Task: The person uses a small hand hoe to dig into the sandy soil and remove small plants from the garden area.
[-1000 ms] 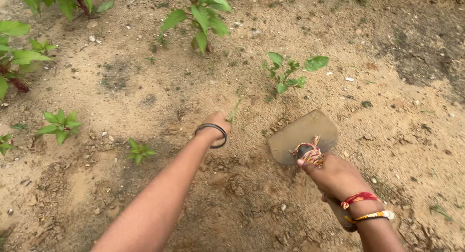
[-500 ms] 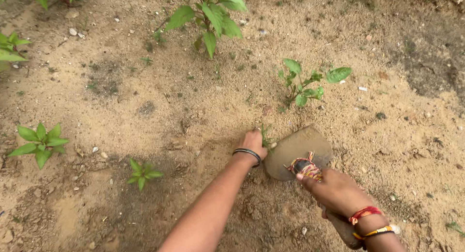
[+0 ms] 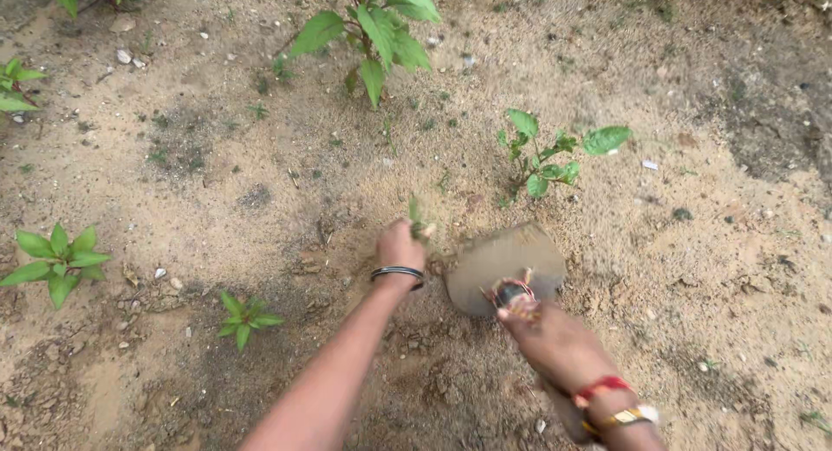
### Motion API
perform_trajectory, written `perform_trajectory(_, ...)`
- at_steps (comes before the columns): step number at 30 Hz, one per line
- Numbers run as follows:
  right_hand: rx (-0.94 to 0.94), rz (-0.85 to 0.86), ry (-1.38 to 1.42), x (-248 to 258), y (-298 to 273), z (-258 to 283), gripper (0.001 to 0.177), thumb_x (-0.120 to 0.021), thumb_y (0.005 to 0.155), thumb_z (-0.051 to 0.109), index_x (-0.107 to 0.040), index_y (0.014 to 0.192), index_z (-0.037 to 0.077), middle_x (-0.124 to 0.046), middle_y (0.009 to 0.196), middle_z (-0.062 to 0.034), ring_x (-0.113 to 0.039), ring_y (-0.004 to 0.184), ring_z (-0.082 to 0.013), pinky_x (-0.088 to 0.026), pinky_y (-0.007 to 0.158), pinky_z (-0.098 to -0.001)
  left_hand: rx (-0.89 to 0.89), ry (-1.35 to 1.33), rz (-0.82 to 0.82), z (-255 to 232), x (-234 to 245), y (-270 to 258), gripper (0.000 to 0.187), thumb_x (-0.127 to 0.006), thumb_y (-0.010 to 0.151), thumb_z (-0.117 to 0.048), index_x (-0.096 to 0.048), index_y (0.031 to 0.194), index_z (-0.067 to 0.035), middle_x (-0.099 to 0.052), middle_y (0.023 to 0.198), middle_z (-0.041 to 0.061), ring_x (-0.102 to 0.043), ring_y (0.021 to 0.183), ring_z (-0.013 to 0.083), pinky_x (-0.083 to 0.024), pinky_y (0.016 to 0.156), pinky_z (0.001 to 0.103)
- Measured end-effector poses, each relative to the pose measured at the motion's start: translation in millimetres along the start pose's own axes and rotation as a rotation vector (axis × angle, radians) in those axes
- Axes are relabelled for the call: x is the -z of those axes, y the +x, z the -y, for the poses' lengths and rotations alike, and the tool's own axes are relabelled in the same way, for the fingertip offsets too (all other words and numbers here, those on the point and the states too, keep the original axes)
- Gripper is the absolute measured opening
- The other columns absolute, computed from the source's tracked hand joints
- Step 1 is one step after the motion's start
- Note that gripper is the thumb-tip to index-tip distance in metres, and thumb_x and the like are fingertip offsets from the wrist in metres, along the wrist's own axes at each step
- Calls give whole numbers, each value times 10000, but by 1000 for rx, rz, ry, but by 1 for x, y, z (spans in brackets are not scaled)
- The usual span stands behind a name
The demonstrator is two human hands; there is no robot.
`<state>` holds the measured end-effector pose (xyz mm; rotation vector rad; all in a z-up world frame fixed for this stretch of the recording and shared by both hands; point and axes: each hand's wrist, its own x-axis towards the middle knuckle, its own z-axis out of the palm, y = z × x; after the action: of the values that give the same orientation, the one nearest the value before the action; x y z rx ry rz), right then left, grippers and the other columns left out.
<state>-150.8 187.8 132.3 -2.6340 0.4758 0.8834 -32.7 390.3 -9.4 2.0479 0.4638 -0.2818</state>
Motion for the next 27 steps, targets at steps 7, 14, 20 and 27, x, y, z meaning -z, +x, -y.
perform_trajectory(7,120,179,-102,32,-6,-25,665,-644,871,644,-649,1225,81,-749,836,-125,-772,677,-230,-632,715,-392,-262,316,-303,78,29,51,198,-664,856,-48,-661,1050,-5,-704,991,276,-675,960,449,-526,892,542)
perform_trajectory(14,110,206,115,13,1,11,657,-644,852,600,-686,1054,-24,-681,773,-151,-717,646,-294,-612,665,-461,-266,313,-3,49,26,10,193,-697,909,-130,-672,1073,-31,-686,1085,204,-696,1016,340,-540,942,455)
perform_trajectory(20,165,12,-87,-1,-18,19,616,-569,853,635,-666,1104,81,-762,927,-190,-753,940,-347,-560,907,-477,-354,379,-91,46,19,0,193,-778,834,-101,-720,997,-15,-680,1109,234,-676,1036,388,-543,948,455)
perform_trajectory(27,70,30,-91,-2,-17,27,667,-534,904,644,-649,1166,41,-784,964,-238,-776,978,-381,-560,958,-505,-170,359,-149,66,11,23,212,-702,851,16,-726,1059,-18,-718,1055,198,-737,941,311,-608,860,418)
